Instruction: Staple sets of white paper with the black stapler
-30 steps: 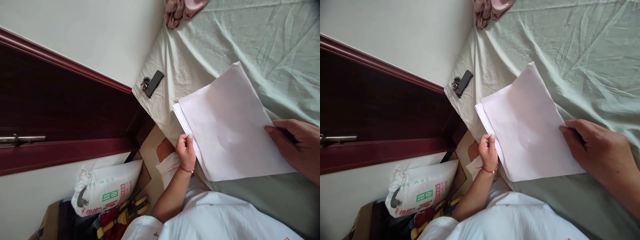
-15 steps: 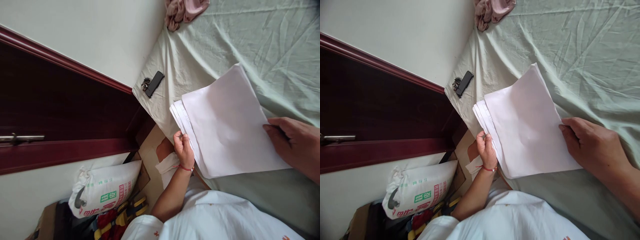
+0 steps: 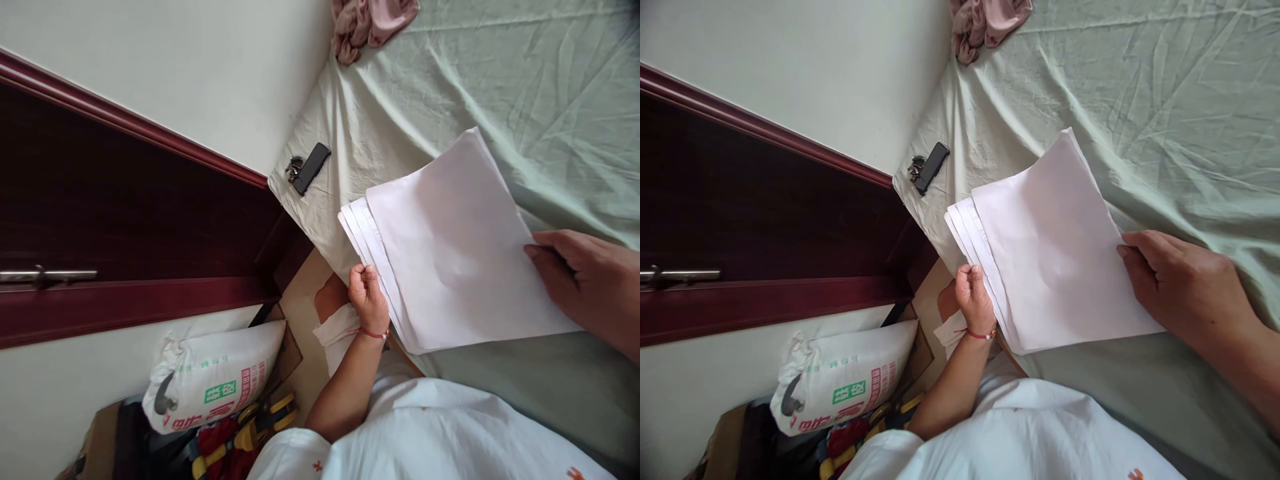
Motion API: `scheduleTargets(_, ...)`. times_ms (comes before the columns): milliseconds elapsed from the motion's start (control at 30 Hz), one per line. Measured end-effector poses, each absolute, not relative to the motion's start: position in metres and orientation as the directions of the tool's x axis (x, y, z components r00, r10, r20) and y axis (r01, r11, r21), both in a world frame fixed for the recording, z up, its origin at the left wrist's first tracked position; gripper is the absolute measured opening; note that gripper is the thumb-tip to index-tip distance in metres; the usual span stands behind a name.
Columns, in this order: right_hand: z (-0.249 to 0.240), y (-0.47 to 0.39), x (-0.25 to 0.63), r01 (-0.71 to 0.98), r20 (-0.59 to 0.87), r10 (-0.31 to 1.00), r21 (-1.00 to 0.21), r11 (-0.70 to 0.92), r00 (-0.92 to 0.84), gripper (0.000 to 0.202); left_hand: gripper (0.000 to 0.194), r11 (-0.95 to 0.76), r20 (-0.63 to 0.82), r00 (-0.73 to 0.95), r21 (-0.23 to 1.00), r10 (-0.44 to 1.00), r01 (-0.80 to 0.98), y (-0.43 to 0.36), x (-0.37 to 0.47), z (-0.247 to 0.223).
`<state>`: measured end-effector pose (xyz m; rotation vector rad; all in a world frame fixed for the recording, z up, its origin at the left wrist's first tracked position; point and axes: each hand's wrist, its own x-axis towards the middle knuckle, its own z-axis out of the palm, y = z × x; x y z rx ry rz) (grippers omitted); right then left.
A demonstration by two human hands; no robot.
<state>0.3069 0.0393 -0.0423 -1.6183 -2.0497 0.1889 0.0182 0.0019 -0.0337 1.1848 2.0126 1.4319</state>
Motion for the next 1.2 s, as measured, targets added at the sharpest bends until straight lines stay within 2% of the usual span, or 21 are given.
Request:
scheduleTargets(167,-0.0423,0.0394,0.3075,0.855,0.307,0.940,-0.438,0.278,-0.149,0.030,0.042,0.121,0.126,-0.598,0.927,0.791,0.355,0.0018,0.0195,-0.0346)
scheduleTargets(267,-0.0420,0.0392,0.3073,0.859,0.310,0.940,-0.434,0.273,-0.143,0.030,0.041,0.103,0.083,-0.556,0.949,0.827,0.296,0.0016,0.0215,-0.0324)
scheduleTargets(367,-0.0404,0.0388,0.3068,0.850,0.287,0.949,-0.460,0.257,-0.131,0.031,0.034,0.128,0.066,-0.481,0.924,0.874,0.359,0.0018,0.0230,-0.0290)
scheduleTargets(500,-0.0371,0.0380,0.3067,0.818,0.267,0.957,-0.521,0.244,-0.115,0.035,0.032,0.143,0.075,-0.478,0.904,0.875,0.403,0.0015,0.0230,-0.0277)
scheduleTargets(767,-0.0378,0.0393,0.3085,0.847,0.300,0.938,-0.443,0.295,-0.170,0.033,0.032,0.126,0.046,-0.519,0.948,0.854,0.292,0.0014,0.0226,-0.0289)
scheduleTargets(1200,-0.0327,0.0432,0.3126,0.710,0.306,0.906,-0.565,0.419,-0.291,0.036,0.034,0.137,0.016,-0.506,0.955,0.862,0.263,0.0010,0.0227,-0.0287)
